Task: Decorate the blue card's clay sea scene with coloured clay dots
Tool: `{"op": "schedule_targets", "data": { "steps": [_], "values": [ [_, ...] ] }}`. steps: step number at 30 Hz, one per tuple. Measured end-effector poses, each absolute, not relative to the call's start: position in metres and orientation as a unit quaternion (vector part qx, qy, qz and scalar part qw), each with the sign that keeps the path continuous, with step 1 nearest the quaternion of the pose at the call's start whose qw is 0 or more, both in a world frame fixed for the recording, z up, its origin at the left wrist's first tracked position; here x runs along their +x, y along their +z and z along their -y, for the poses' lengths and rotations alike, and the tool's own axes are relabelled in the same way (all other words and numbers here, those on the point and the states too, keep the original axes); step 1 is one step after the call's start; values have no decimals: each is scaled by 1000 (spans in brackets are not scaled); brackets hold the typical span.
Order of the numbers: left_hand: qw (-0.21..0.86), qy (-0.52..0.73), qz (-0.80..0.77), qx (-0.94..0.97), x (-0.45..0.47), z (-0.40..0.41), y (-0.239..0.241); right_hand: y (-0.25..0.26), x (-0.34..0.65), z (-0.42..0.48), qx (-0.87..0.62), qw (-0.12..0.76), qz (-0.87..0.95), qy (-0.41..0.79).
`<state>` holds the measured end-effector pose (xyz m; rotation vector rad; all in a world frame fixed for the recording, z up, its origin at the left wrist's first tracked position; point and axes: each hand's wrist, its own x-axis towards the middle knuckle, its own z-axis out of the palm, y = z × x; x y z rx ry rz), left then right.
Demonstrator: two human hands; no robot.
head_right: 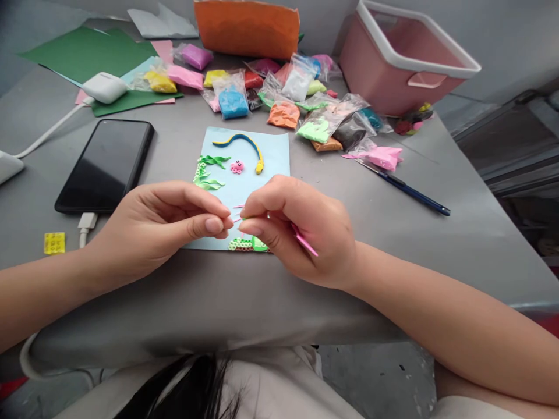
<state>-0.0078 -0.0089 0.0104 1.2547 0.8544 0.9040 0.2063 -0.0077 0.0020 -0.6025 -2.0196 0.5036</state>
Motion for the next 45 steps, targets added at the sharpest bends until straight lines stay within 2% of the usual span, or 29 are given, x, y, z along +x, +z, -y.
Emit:
{"op": "schedule_targets", "data": {
  "steps": [13,28,38,45],
  "values": [
    [682,391,-349,509,-8,9,9,10,209,6,-200,430,868,148],
    [718,377,-316,492,-7,9,9,-6,205,8,-224,475,851,13],
    [704,391,-315,501,-8,9,7,-4,203,14,-226,413,879,67],
    [670,407,-345,515,-8,10,8,-9,198,12,-245,492,835,4]
  ]
}}
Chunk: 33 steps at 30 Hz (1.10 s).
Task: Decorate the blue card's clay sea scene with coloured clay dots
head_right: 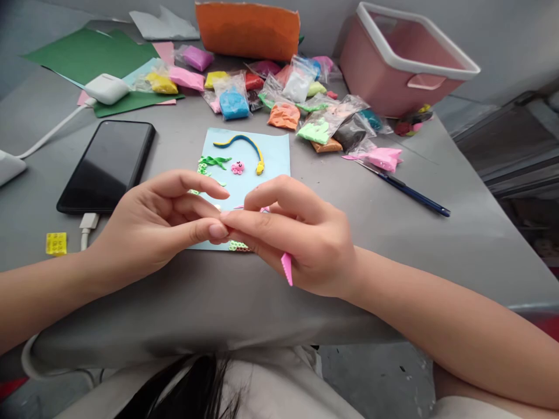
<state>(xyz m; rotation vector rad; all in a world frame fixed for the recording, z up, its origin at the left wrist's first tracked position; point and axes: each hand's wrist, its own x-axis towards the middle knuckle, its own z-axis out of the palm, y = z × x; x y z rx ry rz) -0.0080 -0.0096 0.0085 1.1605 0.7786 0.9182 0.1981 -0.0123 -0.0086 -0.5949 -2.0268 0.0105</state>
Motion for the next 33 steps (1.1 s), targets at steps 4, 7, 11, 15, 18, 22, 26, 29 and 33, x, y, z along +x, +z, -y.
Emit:
{"op": "schedule_targets", "data": {
  "steps": [4,7,11,15,18,22,26,29,33],
  "values": [
    [654,408,-359,526,-8,10,9,-5,201,12,-241,477,845,25],
    [661,396,-353,531,-8,10,9,2,205,12,-234,436,866,70],
    [679,382,-340,526,-9,9,11,8,207,11,-224,424,872,103],
    [690,373,-344,516,-9,8,11,4,205,11,-233,435,866,82],
    [689,370,-350,515,-9,8,11,0,204,12,-220,467,855,48],
    [689,359,-362,515,-9,8,10,-1,206,14,-221,460,859,27],
    [695,362,-357,508,-7,8,10,0,209,17,-226,453,862,18],
    [697,366,-353,506,-6,8,12,0,208,17,-224,456,861,25],
    [687,378,-348,513,-5,7,11,1,205,14,-231,468,853,25]
  ]
}}
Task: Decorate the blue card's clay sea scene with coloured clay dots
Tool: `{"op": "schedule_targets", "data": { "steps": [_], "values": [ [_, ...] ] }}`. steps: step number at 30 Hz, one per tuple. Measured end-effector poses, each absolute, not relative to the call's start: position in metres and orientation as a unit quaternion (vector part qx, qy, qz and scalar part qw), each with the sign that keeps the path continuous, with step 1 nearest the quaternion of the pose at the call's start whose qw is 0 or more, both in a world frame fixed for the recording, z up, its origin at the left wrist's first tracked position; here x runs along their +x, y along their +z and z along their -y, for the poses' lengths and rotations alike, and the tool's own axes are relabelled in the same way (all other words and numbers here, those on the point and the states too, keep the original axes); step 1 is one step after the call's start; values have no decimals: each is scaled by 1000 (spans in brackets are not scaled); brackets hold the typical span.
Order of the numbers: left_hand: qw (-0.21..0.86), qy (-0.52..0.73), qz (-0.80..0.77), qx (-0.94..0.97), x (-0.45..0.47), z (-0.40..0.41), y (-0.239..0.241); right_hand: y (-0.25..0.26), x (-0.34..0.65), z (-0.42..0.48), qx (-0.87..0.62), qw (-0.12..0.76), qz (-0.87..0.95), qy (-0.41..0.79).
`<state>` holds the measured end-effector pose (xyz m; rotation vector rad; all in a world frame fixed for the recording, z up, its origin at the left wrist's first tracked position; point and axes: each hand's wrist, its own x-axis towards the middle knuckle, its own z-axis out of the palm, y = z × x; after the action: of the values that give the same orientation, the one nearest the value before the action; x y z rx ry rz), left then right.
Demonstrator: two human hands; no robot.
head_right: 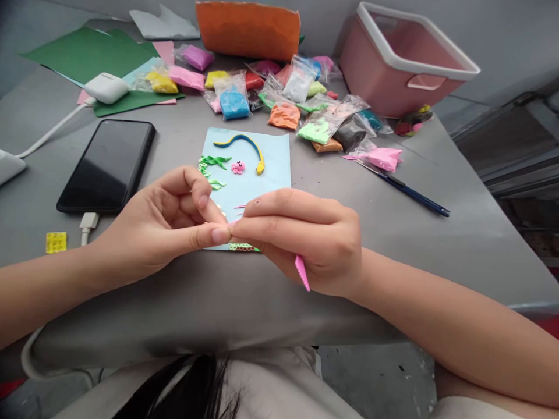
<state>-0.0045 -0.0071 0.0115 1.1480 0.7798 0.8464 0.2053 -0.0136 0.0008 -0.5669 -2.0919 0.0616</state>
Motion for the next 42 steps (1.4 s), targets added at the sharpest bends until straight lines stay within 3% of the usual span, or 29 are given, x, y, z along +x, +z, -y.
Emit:
{"op": "schedule_targets", "data": {
  "steps": [3,8,14,19,27,42],
  "values": [
    [674,409,-345,508,-5,6,9,2,205,7,-259,473,840,56],
    [661,419,-357,510,-7,7,4,-2,207,-2,-310,517,766,223],
    [655,412,-375,511,-9,8,5,-6,208,0,-326,493,741,318],
    [652,408,-383,511,-9,7,6,-2,208,0,-296,501,753,308],
    [614,399,-392,556,-8,8,8,8,203,5,-300,500,795,167],
    [665,348,-357,556,-7,7,14,4,208,12,-249,452,856,25]
  ]
}}
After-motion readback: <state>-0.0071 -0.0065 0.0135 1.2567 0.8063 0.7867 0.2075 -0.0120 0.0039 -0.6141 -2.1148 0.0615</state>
